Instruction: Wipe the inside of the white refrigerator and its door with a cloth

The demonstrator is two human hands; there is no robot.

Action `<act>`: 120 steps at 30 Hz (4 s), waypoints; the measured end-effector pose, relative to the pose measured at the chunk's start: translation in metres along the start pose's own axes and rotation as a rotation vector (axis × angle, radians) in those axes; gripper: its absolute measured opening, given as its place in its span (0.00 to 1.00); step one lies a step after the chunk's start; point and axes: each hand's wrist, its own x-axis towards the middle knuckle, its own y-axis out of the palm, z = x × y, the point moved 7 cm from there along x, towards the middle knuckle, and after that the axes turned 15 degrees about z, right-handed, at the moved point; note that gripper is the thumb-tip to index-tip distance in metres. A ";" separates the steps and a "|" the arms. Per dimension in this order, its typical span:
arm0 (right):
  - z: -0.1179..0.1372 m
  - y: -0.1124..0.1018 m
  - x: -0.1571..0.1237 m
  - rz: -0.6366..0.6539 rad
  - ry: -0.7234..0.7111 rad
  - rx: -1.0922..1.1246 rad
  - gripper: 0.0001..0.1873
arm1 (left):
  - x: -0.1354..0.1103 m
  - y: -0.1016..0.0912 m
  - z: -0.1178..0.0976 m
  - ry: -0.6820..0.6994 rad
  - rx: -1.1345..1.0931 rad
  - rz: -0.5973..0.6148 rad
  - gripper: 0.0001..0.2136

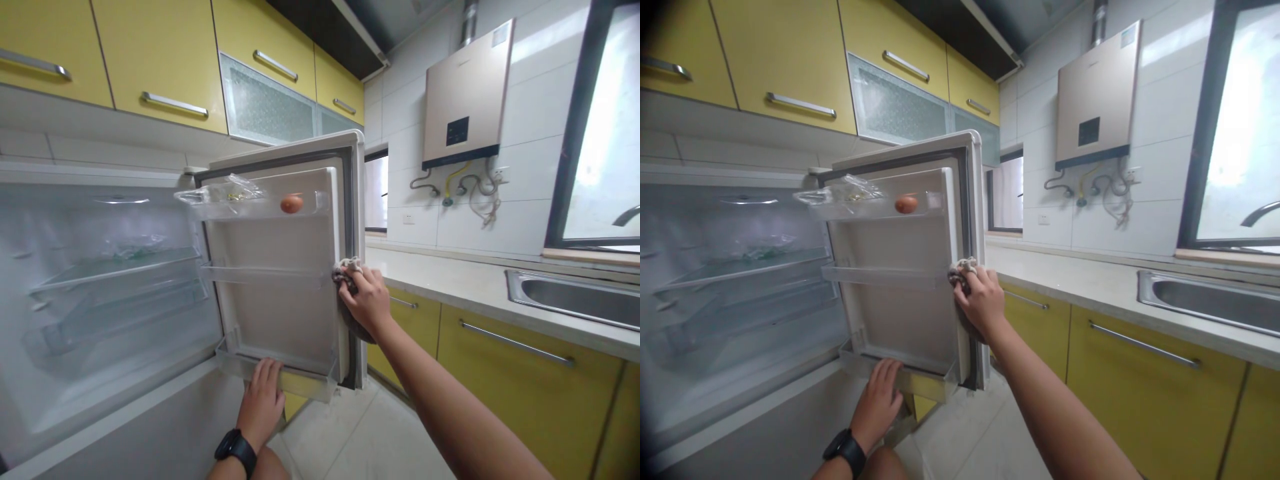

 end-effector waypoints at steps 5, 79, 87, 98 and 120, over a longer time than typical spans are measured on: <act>-0.007 -0.031 0.062 -0.203 0.083 0.226 0.18 | 0.000 0.000 -0.002 -0.002 -0.006 0.011 0.29; 0.073 -0.033 -0.006 -0.140 -0.115 0.255 0.20 | -0.030 0.003 0.019 -0.011 0.151 -0.172 0.26; 0.033 -0.140 0.017 -0.447 -0.072 0.074 0.20 | -0.043 0.003 0.032 0.051 0.217 -0.221 0.28; 0.031 -0.179 0.197 -0.357 -0.189 0.022 0.24 | -0.052 0.001 0.047 0.081 0.160 -0.287 0.27; -0.045 -0.050 0.024 -0.245 0.147 0.499 0.18 | -0.033 0.001 0.024 -0.067 0.086 -0.028 0.31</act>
